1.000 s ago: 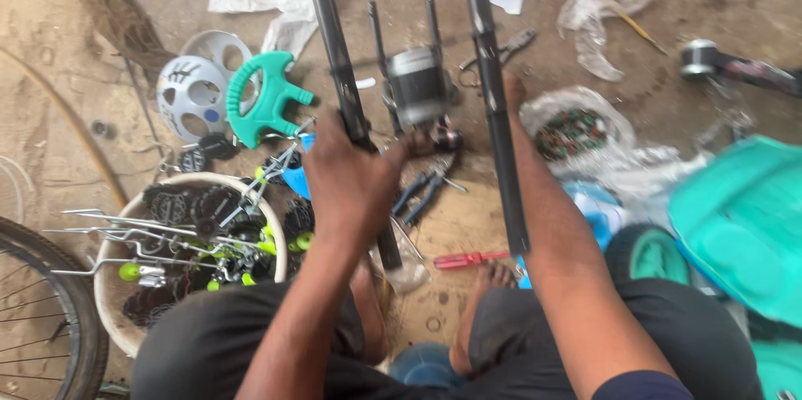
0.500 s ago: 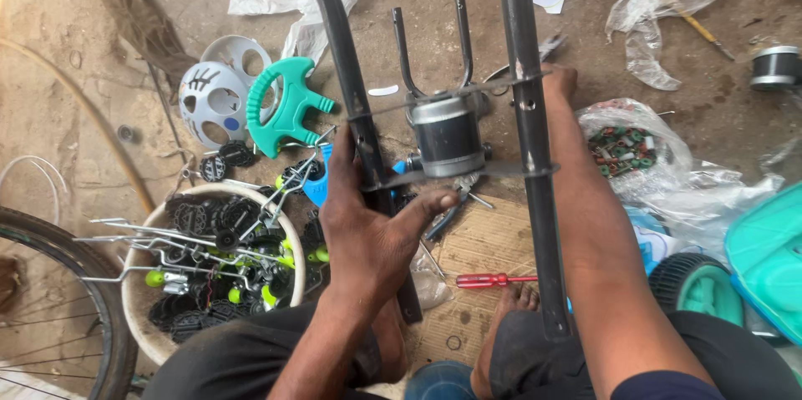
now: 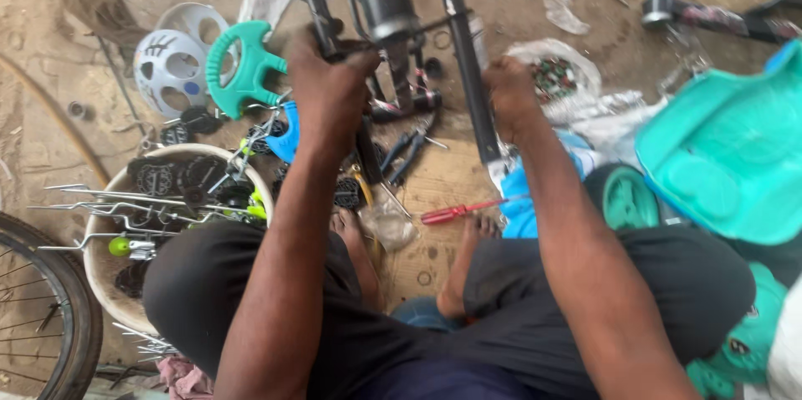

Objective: The person assembles a child's tricycle by attaching the handlebars to the frame and then installing a wheel. They use pliers to tighten a bolt on the handlebar stem and then secure the wheel onto the axle with a nut.

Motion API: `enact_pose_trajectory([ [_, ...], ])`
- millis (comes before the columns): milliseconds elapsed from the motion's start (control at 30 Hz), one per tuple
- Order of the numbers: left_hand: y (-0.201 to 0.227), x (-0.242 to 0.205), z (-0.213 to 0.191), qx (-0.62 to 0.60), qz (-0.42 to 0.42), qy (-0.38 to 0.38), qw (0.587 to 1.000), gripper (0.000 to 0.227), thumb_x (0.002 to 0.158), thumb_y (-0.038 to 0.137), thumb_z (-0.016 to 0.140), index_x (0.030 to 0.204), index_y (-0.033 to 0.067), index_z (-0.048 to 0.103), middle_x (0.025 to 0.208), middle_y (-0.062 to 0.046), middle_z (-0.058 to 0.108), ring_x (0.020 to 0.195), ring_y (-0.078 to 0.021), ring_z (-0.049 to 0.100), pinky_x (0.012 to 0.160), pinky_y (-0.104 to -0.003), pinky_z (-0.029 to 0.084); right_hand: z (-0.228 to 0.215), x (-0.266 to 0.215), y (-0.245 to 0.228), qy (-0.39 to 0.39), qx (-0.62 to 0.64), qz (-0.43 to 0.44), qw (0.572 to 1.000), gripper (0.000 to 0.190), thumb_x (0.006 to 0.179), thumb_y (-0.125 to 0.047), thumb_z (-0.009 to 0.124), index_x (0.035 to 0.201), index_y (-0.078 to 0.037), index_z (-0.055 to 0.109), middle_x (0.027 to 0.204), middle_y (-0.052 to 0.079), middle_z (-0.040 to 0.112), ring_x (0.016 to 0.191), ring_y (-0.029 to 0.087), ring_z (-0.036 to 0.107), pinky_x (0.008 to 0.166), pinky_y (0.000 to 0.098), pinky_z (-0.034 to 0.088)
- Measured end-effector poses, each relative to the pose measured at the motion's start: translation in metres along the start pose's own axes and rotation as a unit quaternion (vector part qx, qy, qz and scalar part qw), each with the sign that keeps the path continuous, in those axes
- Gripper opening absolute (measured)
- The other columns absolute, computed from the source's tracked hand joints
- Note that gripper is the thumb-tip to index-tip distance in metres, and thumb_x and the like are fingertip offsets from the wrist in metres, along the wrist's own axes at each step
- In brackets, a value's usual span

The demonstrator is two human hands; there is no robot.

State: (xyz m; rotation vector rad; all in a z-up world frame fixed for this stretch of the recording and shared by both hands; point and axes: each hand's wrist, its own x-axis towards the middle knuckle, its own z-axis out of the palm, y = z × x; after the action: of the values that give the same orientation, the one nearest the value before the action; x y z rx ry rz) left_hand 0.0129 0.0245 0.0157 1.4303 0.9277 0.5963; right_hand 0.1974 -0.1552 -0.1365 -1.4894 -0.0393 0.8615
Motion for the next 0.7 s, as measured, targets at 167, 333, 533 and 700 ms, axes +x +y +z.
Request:
enact_pose_trajectory([
  [167,0.007,-0.011,0.004,0.023,0.028,0.005,0.999,0.043,0.078,0.013,0.086,0.104,0.0006,0.054,0.079,-0.007,0.069,0.052,-0.0121,0.061,0.042,-0.028,0.049,0.026,-0.121,0.006,-0.132,0.194,0.024,0.972,0.025,0.094,-0.014,0.065,0.114,0.0,0.059,0.09,0.013,0.073,0.069,0.018,0.07,0.051,0.0281,0.051],
  [333,-0.003,-0.018,0.0,0.034,0.105,-0.009,0.994,0.051,0.082,0.015,0.089,0.113,-0.002,0.053,0.088,-0.009,0.068,0.063,-0.0127,0.065,0.052,-0.028,0.054,0.064,-0.163,0.005,-0.123,0.014,0.049,0.991,0.037,0.094,-0.014,0.067,0.129,-0.009,0.06,0.085,0.006,0.067,0.067,0.015,0.063,0.053,0.027,0.047],
  [533,-0.012,-0.016,0.001,0.071,0.098,0.001,0.993,0.053,0.079,0.019,0.088,0.114,-0.0012,0.054,0.094,-0.012,0.07,0.076,-0.0176,0.069,0.066,-0.033,0.058,0.077,-0.158,-0.013,-0.174,-0.022,0.047,0.983,0.041,0.096,-0.032,0.065,0.13,-0.012,0.054,0.099,0.004,0.073,0.084,0.014,0.071,0.06,0.029,0.057],
  [700,-0.011,-0.017,0.001,0.107,0.145,0.016,0.983,0.056,0.079,0.022,0.09,0.116,-0.0019,0.055,0.101,-0.014,0.072,0.089,-0.0201,0.074,0.081,-0.035,0.061,0.084,-0.153,-0.01,-0.182,-0.005,0.035,0.983,0.047,0.098,-0.034,0.064,0.137,-0.012,0.053,0.101,0.005,0.074,0.084,0.014,0.071,0.061,0.0277,0.056],
])
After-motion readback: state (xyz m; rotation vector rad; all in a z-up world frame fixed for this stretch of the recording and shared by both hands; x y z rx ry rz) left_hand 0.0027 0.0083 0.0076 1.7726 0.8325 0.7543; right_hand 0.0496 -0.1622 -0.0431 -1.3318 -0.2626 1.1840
